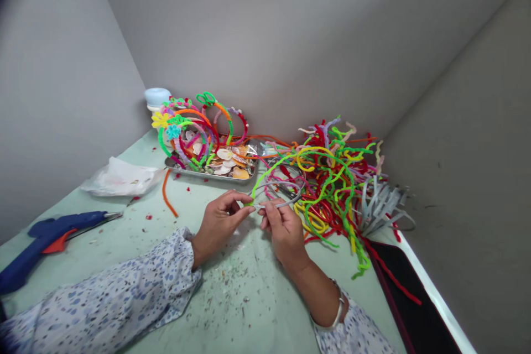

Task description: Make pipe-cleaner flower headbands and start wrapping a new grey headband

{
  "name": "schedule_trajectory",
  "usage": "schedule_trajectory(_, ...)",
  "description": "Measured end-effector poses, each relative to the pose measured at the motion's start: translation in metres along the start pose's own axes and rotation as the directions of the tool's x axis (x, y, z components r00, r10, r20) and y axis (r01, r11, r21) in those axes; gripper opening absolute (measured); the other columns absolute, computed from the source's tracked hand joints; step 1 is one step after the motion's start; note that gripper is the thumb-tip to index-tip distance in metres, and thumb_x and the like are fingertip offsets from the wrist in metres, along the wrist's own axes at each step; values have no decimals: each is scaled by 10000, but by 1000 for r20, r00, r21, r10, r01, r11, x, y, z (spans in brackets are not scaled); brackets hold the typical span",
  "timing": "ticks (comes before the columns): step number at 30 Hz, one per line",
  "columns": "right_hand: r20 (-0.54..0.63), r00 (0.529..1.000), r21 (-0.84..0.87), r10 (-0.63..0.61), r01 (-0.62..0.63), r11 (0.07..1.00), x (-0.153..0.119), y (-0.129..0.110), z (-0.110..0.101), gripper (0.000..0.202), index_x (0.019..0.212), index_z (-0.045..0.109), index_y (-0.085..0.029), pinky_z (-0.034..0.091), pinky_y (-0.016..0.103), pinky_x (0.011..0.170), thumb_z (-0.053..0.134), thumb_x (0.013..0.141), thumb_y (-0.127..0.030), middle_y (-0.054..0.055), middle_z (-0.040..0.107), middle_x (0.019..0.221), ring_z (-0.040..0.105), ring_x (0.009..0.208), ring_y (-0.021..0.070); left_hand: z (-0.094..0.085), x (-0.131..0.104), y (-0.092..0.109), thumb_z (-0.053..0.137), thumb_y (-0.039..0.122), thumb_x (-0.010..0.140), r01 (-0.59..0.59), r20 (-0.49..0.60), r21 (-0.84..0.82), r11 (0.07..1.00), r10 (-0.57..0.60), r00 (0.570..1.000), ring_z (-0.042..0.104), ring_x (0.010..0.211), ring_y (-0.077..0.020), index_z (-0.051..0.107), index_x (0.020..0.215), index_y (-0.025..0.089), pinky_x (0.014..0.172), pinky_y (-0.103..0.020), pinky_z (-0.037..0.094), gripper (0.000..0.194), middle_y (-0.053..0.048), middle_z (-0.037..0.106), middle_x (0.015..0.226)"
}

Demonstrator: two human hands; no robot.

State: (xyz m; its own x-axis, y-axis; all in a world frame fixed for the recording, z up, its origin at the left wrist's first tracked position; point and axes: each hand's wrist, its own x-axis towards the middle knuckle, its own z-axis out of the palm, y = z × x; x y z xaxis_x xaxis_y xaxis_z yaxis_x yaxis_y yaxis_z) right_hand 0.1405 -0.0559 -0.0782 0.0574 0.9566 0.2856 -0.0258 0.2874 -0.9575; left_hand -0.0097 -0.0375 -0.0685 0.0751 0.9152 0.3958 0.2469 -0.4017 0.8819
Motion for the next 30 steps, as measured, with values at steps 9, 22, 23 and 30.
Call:
schedule_trajectory(9, 20, 999, -12, -29, 30, 999, 0, 1, -2, 224, 861, 622, -181, 391, 225, 495, 481, 907, -348, -5, 581, 680, 505, 545, 92, -1, 0, 2, 654, 249, 760, -18, 5, -6, 1000, 18, 1000, 487, 574, -69, 675, 846, 170, 548, -190, 414, 118, -1, 595, 754)
schedule_trajectory(22, 19, 999, -16, -38, 38, 999, 0, 1, -1, 217, 879, 625, -184, 392, 230, 493, 482, 905, -345, -2, 585, 703, 510, 546, 92, -1, -1, 0, 656, 270, 762, -50, -11, 3, 999, 50, 999, 500, 583, -77, 677, 865, 172, 551, -197, 422, 144, -11, 610, 764)
schedule_trajectory(23, 18, 999, -14, -37, 37, 999, 0, 1, -1, 216, 878, 625, -184, 392, 230, 491, 482, 905, -344, -3, 584, 695, 510, 546, 93, -1, -1, 0, 655, 270, 763, -53, -10, 5, 999, 53, 999, 504, 587, -79, 678, 865, 172, 552, -198, 423, 143, -13, 613, 769)
schedule_trajectory(30, 23, 999, -7, -48, 48, 999, -1, 2, -2, 207, 889, 627, -187, 394, 226, 495, 480, 909, -333, -6, 583, 681, 512, 548, 91, -1, 0, 1, 657, 261, 761, -58, -5, 1, 998, 58, 998, 514, 593, -80, 685, 855, 170, 547, -198, 430, 133, -20, 624, 772)
